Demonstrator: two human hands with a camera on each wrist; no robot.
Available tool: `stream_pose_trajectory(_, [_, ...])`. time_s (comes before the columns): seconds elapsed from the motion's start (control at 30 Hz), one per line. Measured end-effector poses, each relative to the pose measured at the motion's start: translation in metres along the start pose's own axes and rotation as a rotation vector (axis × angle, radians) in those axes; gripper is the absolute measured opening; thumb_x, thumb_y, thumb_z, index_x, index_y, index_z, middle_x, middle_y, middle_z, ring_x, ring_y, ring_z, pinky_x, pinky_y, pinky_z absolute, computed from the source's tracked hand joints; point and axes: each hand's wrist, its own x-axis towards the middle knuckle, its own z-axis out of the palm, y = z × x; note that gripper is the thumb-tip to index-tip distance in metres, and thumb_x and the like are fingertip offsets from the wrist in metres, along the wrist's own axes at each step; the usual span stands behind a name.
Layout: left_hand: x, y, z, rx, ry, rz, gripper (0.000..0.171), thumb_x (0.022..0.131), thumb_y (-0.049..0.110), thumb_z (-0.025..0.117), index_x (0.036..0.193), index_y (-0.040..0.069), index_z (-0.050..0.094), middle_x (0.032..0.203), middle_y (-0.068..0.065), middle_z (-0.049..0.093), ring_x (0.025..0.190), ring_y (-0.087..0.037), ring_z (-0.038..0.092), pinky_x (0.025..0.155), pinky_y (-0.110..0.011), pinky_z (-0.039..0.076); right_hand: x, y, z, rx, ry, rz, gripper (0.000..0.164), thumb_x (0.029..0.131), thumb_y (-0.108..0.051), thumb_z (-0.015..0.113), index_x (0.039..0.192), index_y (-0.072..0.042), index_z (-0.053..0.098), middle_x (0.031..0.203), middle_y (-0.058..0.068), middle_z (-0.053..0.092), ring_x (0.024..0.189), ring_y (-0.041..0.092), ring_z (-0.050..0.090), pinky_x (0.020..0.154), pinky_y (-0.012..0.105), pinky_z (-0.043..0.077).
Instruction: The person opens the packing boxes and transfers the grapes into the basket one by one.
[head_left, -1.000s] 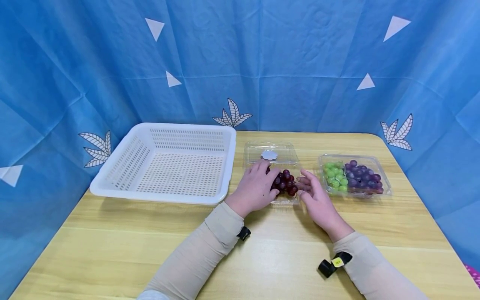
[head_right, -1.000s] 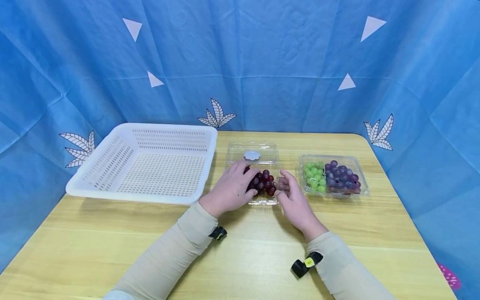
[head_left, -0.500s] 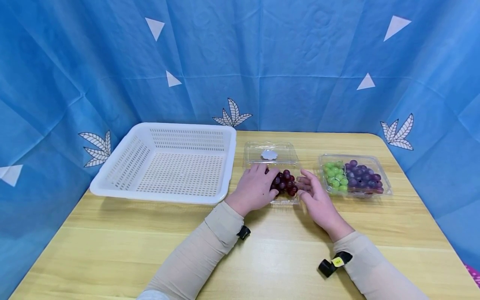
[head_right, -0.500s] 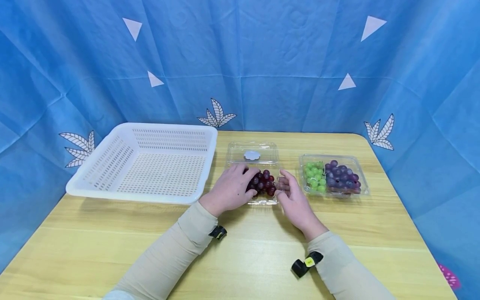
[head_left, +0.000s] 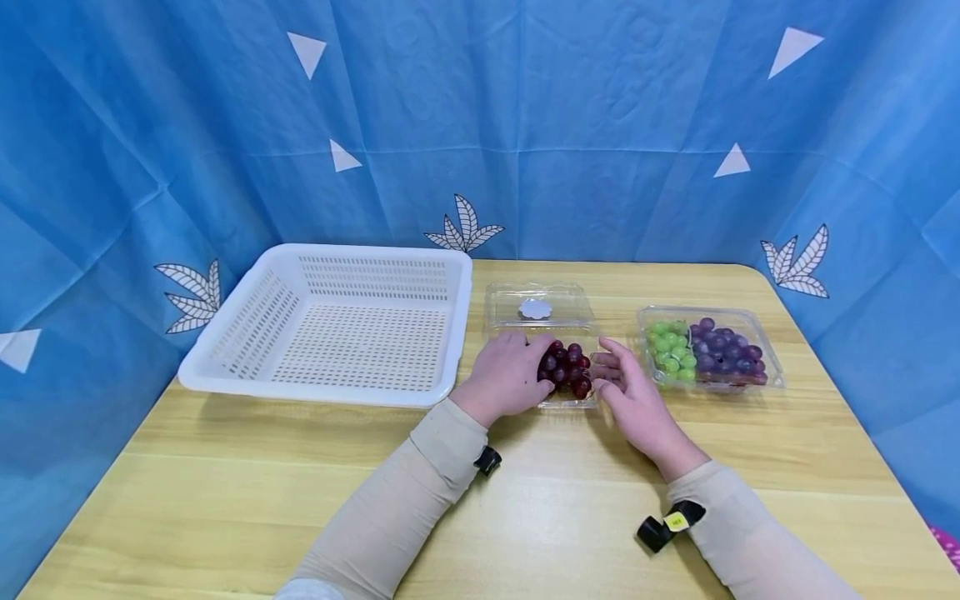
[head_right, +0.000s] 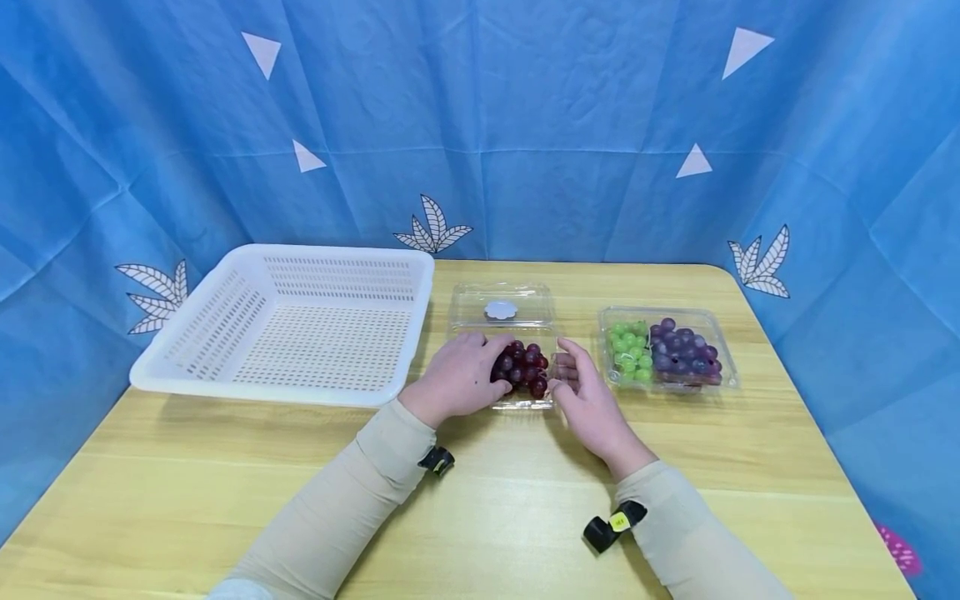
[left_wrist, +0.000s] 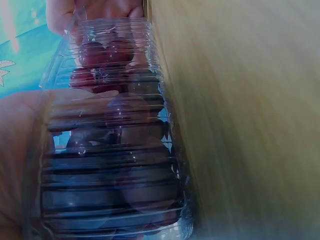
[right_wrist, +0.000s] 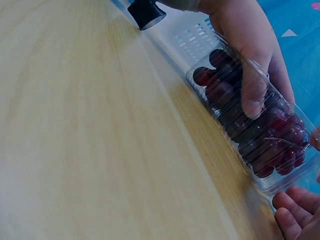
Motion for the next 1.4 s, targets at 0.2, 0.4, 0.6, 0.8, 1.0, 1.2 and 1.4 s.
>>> stream_pose_trajectory(0.2, [0.0010, -0.0006, -0.0005, -0.031, 0.002, -0.014, 0.071, 0.082, 0.046, 0.065, 0.143, 0.025, 0.036, 0.121, -0.008, 0.054, 0.111, -0.025, 0.049, 0.092, -0.041, 0.042, 0.0012, 0.0069, 0.0010, -0.009, 0.004, -0.013, 0.061, 0.093, -0.008, 0.051, 0.147, -0.016, 0.024, 0.133, 0.016, 0.044, 0.116, 0.029, 0.049, 0.098, 0.046, 0.039])
stream_pose_trajectory(0.4, [0.0038, -0.0022, 0.0031, -0.017, 0.065, 0.030, 0.063, 0.082, 0.039, 0.068, 0.138, 0.028, 0.042, 0.121, -0.003, 0.055, 0.108, -0.022, 0.053, 0.087, -0.040, 0.045, -0.0002, 0.0063, -0.0001, -0.035, 0.005, -0.010, 0.054, 0.098, -0.013, 0.045, 0.148, -0.018, 0.024, 0.134, 0.015, 0.044, 0.118, 0.030, 0.048, 0.099, 0.048, 0.038])
stream_pose_trajectory(0.6, [0.0044, -0.0033, 0.0066, -0.019, 0.158, 0.077, 0.053, 0.080, 0.033, 0.067, 0.130, 0.025, 0.050, 0.111, 0.000, 0.054, 0.097, -0.019, 0.056, 0.078, -0.039, 0.048, -0.0014, 0.0048, -0.0012, -0.027, 0.000, -0.008, 0.052, 0.099, -0.011, 0.041, 0.148, -0.019, 0.024, 0.134, 0.016, 0.043, 0.120, 0.032, 0.045, 0.100, 0.051, 0.035])
stream_pose_trajectory(0.8, [0.0048, -0.0047, 0.0070, -0.072, 0.264, 0.106, 0.053, 0.076, 0.031, 0.068, 0.126, 0.023, 0.051, 0.109, 0.002, 0.054, 0.089, -0.017, 0.058, 0.074, -0.038, 0.048, -0.0019, 0.0026, -0.0018, -0.041, 0.014, 0.010, 0.053, 0.099, -0.012, 0.041, 0.148, -0.018, 0.023, 0.136, 0.016, 0.041, 0.121, 0.032, 0.043, 0.102, 0.052, 0.033])
stream_pose_trajectory(1.0, [0.0057, -0.0055, 0.0071, -0.089, 0.378, 0.109, 0.053, 0.077, 0.033, 0.067, 0.127, 0.023, 0.051, 0.113, 0.002, 0.055, 0.089, -0.019, 0.060, 0.073, -0.039, 0.050, -0.0018, 0.0034, -0.0018, -0.054, 0.024, 0.003, 0.050, 0.101, -0.018, 0.039, 0.148, -0.016, 0.023, 0.136, 0.015, 0.042, 0.122, 0.032, 0.042, 0.103, 0.053, 0.030])
stream_pose_trajectory(1.2, [0.0056, -0.0051, 0.0046, -0.079, 0.512, 0.157, 0.045, 0.082, 0.031, 0.060, 0.125, 0.019, 0.053, 0.111, 0.002, 0.056, 0.079, -0.016, 0.059, 0.065, -0.034, 0.050, -0.0010, 0.0039, -0.0011, -0.024, 0.036, 0.003, 0.048, 0.101, -0.023, 0.038, 0.148, -0.017, 0.024, 0.134, 0.013, 0.046, 0.117, 0.026, 0.047, 0.101, 0.048, 0.033])
stream_pose_trajectory(1.4, [0.0022, -0.0028, 0.0016, -0.067, 0.524, 0.163, 0.039, 0.089, 0.030, 0.057, 0.125, 0.017, 0.053, 0.111, 0.000, 0.055, 0.073, -0.015, 0.057, 0.061, -0.035, 0.050, -0.0037, 0.0007, -0.0025, -0.042, 0.037, 0.039, 0.049, 0.102, -0.022, 0.034, 0.149, -0.013, 0.021, 0.137, 0.016, 0.041, 0.120, 0.030, 0.044, 0.104, 0.051, 0.029])
